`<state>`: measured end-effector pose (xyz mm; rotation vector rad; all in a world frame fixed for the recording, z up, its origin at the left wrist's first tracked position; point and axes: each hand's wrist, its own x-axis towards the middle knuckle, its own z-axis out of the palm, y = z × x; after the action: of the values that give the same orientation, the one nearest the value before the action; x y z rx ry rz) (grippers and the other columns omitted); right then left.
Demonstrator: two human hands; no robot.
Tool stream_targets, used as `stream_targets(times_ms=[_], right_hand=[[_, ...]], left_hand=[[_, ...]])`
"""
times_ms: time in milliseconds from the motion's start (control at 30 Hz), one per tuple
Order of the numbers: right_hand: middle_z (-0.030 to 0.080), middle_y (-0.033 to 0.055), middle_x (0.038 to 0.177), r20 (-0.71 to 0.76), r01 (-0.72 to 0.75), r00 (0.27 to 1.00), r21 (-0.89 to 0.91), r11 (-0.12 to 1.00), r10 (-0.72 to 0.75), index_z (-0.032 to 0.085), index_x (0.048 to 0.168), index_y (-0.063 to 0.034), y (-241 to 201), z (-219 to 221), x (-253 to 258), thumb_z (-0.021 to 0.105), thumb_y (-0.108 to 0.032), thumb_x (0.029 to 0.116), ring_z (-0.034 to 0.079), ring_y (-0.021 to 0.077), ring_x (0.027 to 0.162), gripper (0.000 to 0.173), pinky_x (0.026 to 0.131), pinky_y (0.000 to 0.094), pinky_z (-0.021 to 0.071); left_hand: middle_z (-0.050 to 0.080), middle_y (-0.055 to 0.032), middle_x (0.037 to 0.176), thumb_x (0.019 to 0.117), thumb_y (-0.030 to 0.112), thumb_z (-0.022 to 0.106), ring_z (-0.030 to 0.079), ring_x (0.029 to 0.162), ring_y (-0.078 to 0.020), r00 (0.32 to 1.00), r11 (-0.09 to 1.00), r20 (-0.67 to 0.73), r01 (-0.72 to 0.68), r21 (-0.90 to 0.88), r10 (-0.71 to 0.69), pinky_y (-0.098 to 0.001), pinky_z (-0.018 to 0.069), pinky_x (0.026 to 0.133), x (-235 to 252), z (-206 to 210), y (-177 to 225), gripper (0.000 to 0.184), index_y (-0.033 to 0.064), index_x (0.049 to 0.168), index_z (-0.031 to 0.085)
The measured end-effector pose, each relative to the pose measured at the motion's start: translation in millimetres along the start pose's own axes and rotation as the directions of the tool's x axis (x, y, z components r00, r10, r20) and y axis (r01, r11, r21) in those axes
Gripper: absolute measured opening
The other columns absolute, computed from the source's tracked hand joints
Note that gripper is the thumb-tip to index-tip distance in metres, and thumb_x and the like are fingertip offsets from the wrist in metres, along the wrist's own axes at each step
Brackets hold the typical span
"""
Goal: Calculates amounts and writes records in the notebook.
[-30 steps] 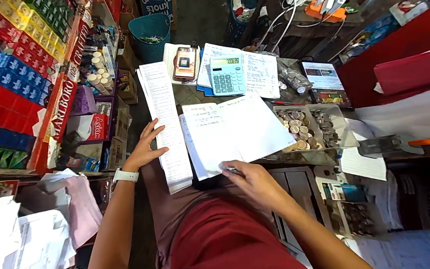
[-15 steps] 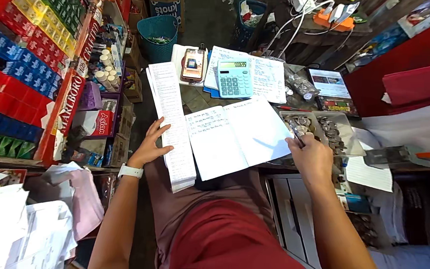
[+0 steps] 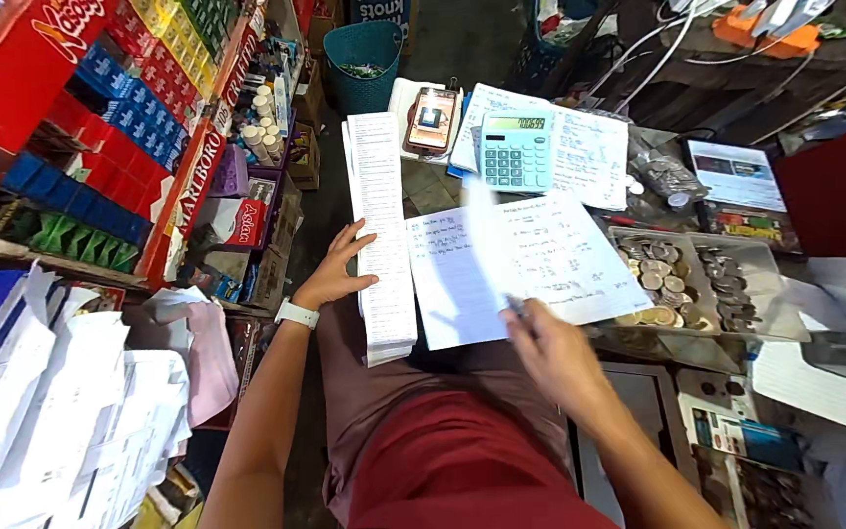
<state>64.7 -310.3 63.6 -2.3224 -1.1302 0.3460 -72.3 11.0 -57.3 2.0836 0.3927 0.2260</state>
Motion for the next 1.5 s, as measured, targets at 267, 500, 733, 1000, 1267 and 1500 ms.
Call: stream_targets(times_ms=[267,500,733,1000,1267,1500], right_hand=[[0.063,0.0365,0.118,-0.302,-0.429,0.888,-0.267,0.863,0.348,0.067,0.12,0.0087,65,-55,23,0.054,-0.025,0.1063,0.063,0.0549,0.108,0.039,0.088,0.0703,0.0479],[0.065,0.03,0.087,-0.353,-0.535,0.824,-0.225,0.814,0.443,0.066,0.095,0.0099,85,-60,16,0.064,-0.026,0.1022,0.065,0.0482,0.085,0.036,0.075,0.0663,0.0468],[0.066,0.0349,0.091,-0.347,-0.477,0.862,-0.31,0.823,0.369,0.065,0.092,0.0118,82,-54,10,0.055,-0.025,0.1068,0.065,0.0557,0.09,0.041,0.074,0.0706,0.0453],[0.067,0.0348,0.101,-0.339,-0.351,0.904,-0.242,0.904,0.261,0.064,0.115,0.0126,43,-36,13,0.05,-0.016,0.1065,0.067,0.0532,0.092,0.033,0.078,0.0683,0.0504],[0.074,0.0146,0.101,0.151,0.044,0.987,0.096,0.994,-0.058,0.071,0.115,-0.0009,-5,28,4,0.055,-0.024,0.1044,0.072,0.0274,0.088,0.031,0.08,0.0472,0.0585],[0.062,0.037,0.121,-0.3,-0.475,0.867,-0.259,0.841,0.397,0.068,0.119,0.0081,76,-65,24,0.054,-0.027,0.1064,0.06,0.0561,0.113,0.04,0.091,0.0731,0.0449]], left_hand=[[0.019,-0.0049,0.171,0.0787,0.028,0.081,0.012,0.158,-0.0277,1.0,1.0,0.008,0.0,-0.015,0.0,-0.0526,0.0188,0.125,0,-2,1,0.077,0.0155,0.149,0.054],[0.018,-0.0067,0.171,0.0781,0.029,0.083,0.012,0.158,-0.0278,1.0,0.999,-0.004,0.017,-0.029,-0.018,-0.0535,0.0211,0.124,-1,-2,2,0.076,0.015,0.148,0.055],[0.019,-0.0051,0.171,0.0798,0.029,0.082,0.013,0.158,-0.0278,1.0,1.0,-0.013,-0.012,0.001,0.012,-0.052,0.0193,0.126,-1,-1,-1,0.075,0.0168,0.149,0.055],[0.019,-0.004,0.171,0.079,0.031,0.081,0.013,0.158,-0.0268,1.0,1.0,-0.003,-0.007,-0.023,0.007,-0.0524,0.0205,0.125,-1,0,-1,0.076,0.0173,0.149,0.054],[0.017,-0.0045,0.171,0.0788,0.027,0.082,0.013,0.158,-0.0273,1.0,1.0,0.009,0.013,-0.021,-0.013,-0.0534,0.0216,0.125,0,-3,-1,0.076,0.0161,0.148,0.055],[0.018,-0.0023,0.171,0.0788,0.031,0.083,0.012,0.158,-0.0258,1.0,1.0,-0.003,0.009,-0.023,-0.009,-0.0523,0.0201,0.126,1,-1,-3,0.077,0.0183,0.149,0.055]])
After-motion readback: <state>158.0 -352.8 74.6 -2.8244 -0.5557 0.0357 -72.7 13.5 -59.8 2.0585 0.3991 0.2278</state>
